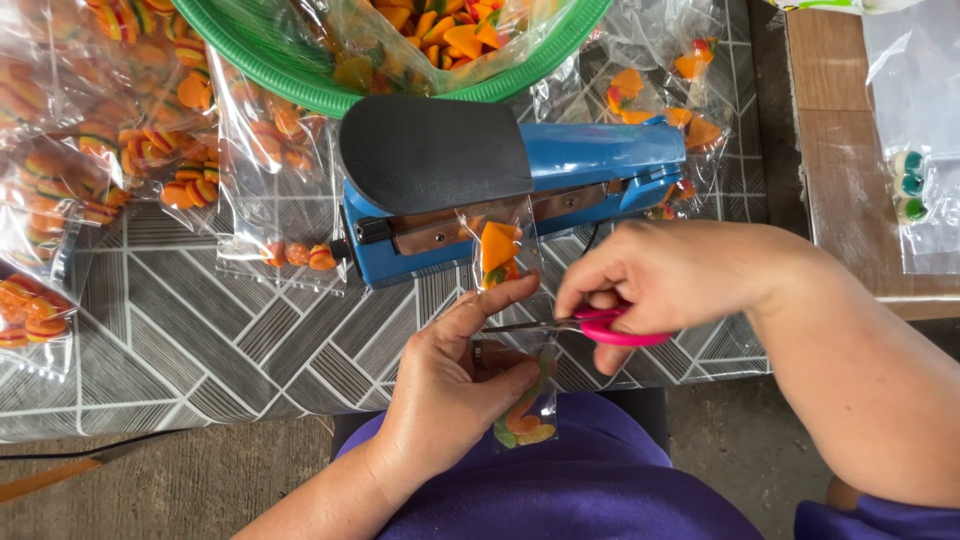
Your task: The person is manually packaging small orange food items into plastic bags, sealing the bags with a heat sealer, and trimming the excess plastic with scissors.
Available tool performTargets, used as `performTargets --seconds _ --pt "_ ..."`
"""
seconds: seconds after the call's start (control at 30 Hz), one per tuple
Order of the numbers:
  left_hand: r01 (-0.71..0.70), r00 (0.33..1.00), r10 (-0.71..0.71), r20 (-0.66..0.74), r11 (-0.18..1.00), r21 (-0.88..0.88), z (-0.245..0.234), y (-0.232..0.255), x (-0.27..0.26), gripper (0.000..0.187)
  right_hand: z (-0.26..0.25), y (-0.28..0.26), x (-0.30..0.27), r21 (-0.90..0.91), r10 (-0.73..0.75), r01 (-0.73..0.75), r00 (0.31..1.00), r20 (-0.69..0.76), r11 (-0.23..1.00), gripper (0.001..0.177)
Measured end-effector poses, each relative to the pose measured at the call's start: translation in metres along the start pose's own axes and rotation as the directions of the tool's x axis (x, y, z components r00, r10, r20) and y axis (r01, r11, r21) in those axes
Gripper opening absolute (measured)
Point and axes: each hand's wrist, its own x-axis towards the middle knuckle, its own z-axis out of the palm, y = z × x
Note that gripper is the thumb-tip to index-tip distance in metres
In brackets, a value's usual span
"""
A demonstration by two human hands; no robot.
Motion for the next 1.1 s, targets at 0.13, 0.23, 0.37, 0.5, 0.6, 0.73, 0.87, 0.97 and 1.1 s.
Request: performTargets --seconds 0.13,0.23,0.37,0.5,0.6,0.73,0.87,0.97,1.1 --pt "-0.091 0.996 0.089 0.023 0.992 0.086 -0.006 0.004 -0.003 0.062 0.015 0.051 -0.004 -0.219 -0.060 0.050 0.998 -0.036 0.974 0.040" --pt "-0.087 0.994 0.083 0.064 0.995 0.058 -0.007 0.005 -0.003 0.064 0.036 0.078 0.007 -0.304 0.069 -0.131 0.976 -0.205 0.944 0.050" --pt "-0.065 0.996 0.060 0.064 0.995 0.082 -0.006 0.006 -0.002 0.068 0.073 0.094 0.025 -0.457 -0.275 -0.074 0.710 -0.649 0.886 0.051" --pt "-0.017 0.999 0.016 0.048 1.000 0.026 -0.004 0.009 -0.003 0.068 0.084 0.082 0.022 -0.509 -0.362 -0.133 0.555 -0.749 0.850 0.038" --pt "-0.012 0.998 0.010 0.058 0.999 0.040 -0.005 0.010 -0.003 0.070 0.075 0.081 0.038 -0.432 -0.168 -0.211 0.707 -0.687 0.877 0.026" --pt "-0.063 0.995 0.059 0.079 0.997 0.051 -0.008 0.009 -0.004 0.069 0.073 0.045 0.012 -0.441 -0.453 0.112 0.307 -0.837 0.891 0.023" --pt "-0.015 0.997 0.015 0.071 1.000 0.005 -0.006 0.008 -0.003 0.070 0.058 0.019 0.028 -0.155 -0.220 0.171 0.486 -0.846 0.973 0.034" --pt "0.019 0.998 -0.019 0.057 1.000 0.005 -0.007 0.006 0.000 0.071 0.053 0.015 0.056 -0.213 -0.253 0.138 0.441 -0.861 0.967 0.026" --pt "0.037 0.998 -0.039 0.058 0.999 0.029 -0.011 0.003 0.003 0.070 0.053 0.005 0.076 -0.165 -0.209 0.174 0.275 -0.939 0.971 0.047"
